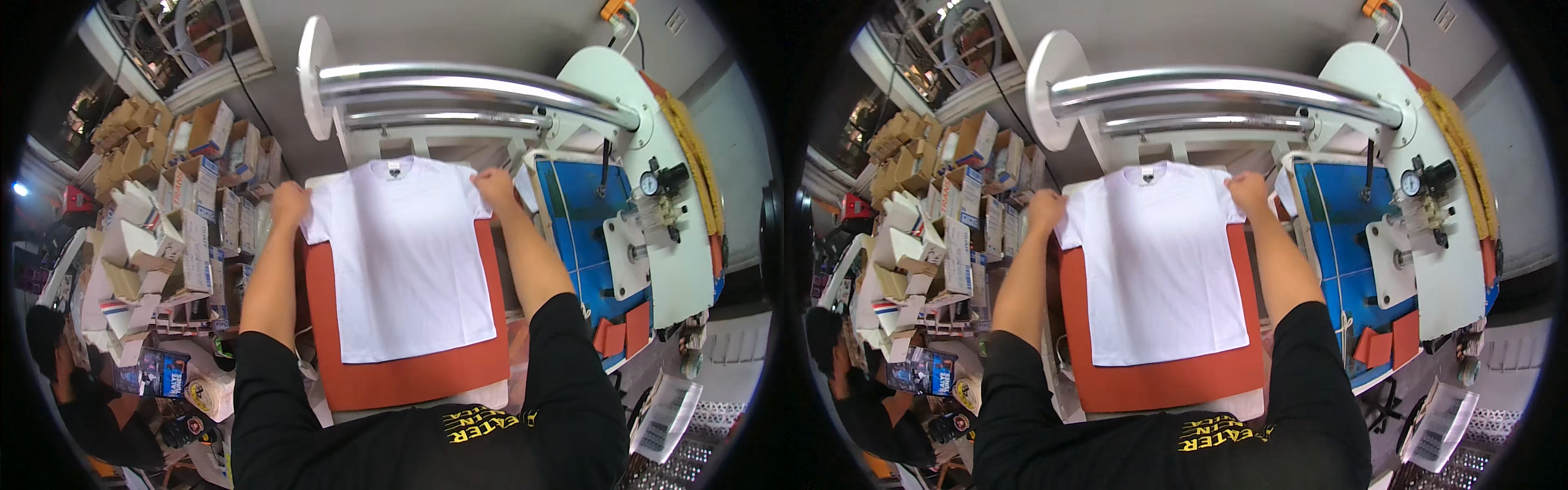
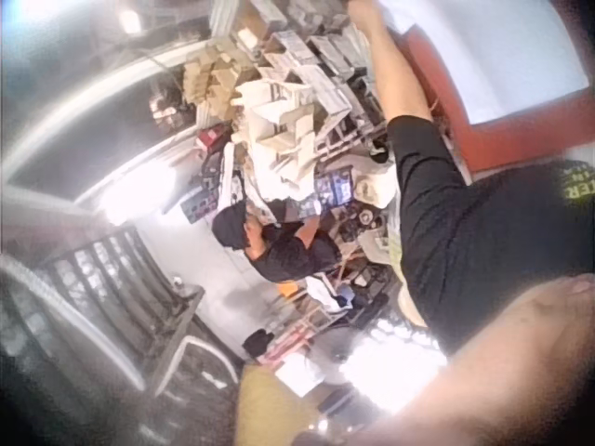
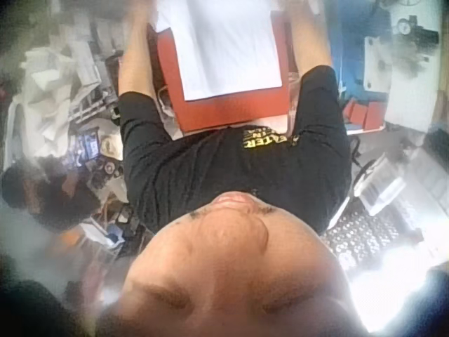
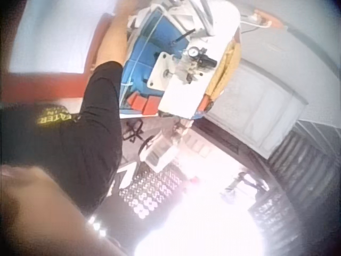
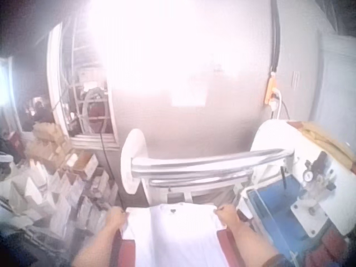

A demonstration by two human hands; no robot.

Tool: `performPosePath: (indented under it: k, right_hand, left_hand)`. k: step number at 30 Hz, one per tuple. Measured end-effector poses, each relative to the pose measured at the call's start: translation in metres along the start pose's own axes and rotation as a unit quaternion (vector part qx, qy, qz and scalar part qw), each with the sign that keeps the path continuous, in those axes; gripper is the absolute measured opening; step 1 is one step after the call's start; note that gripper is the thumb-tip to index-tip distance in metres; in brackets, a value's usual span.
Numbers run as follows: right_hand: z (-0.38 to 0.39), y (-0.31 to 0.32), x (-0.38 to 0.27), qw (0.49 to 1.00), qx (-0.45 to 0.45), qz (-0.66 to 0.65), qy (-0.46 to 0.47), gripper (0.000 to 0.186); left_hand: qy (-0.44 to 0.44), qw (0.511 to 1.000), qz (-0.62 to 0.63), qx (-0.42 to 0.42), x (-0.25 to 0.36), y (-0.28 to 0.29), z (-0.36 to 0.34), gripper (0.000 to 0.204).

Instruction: The person positions white and black t-shirts on a heat press machine, applies transparent logo sheets to the shirts, and operates the heat press to print the designs.

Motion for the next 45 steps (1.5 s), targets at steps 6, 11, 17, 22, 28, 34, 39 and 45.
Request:
performPosePath:
  k: [6, 11, 17, 22, 28, 34, 39, 45]
  right_hand:
    - [-0.004, 0.006, -0.008, 0.998, 0.034, -0.046, 0.035, 0.027]
    - [0.052, -0.023, -0.072, 0.945, 0.13, 0.062, 0.295, 0.044]
    - [0.096, -0.049, -0.134, 0.955, -0.031, 0.202, 0.214, 0.052]
    - [0.126, -0.032, -0.107, 0.939, 0.018, 0.247, 0.24, 0.069]
    - [0.272, -0.002, -0.029, 0.952, -0.05, 0.228, 0.197, 0.08]
    - [0.333, 0.024, 0.02, 0.958, -0.059, 0.241, 0.14, 0.082]
    - [0.356, 0.046, 0.031, 0.962, -0.061, 0.239, 0.119, 0.077]
    - [0.316, 0.251, -0.004, 0.95, 0.254, -0.003, 0.184, 0.021]
  left_hand:
    - [0.03, 0.997, 0.032, 0.069, 0.003, -0.001, 0.001, 0.023]
    - [-0.313, 0.925, 0.016, 0.215, 0.061, -0.019, 0.036, 0.024]
    - [-0.331, 0.936, 0.008, 0.117, 0.114, -0.065, 0.07, 0.02]
    - [-0.326, 0.937, -0.116, 0.052, 0.109, -0.031, 0.107, 0.042]
    - [-0.281, 0.954, -0.1, -0.013, 0.033, -0.028, 0.261, 0.071]
    - [-0.25, 0.962, -0.112, 0.008, -0.008, -0.016, 0.345, 0.066]
    - [-0.295, 0.954, -0.023, 0.042, -0.004, -0.016, 0.376, 0.042]
    - [-0.257, 0.959, 0.056, 0.102, -0.02, -0.012, 0.396, 0.026]
Point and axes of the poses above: each hand's wrist, its own z-axis away from the middle knuckle, its own y-axis out of the back of the hand, x = y × z, the point moved 2 cm from there along -z, towards the middle knuckle, and after that the axes turned 3 degrees about z, right-handed, at the moved point
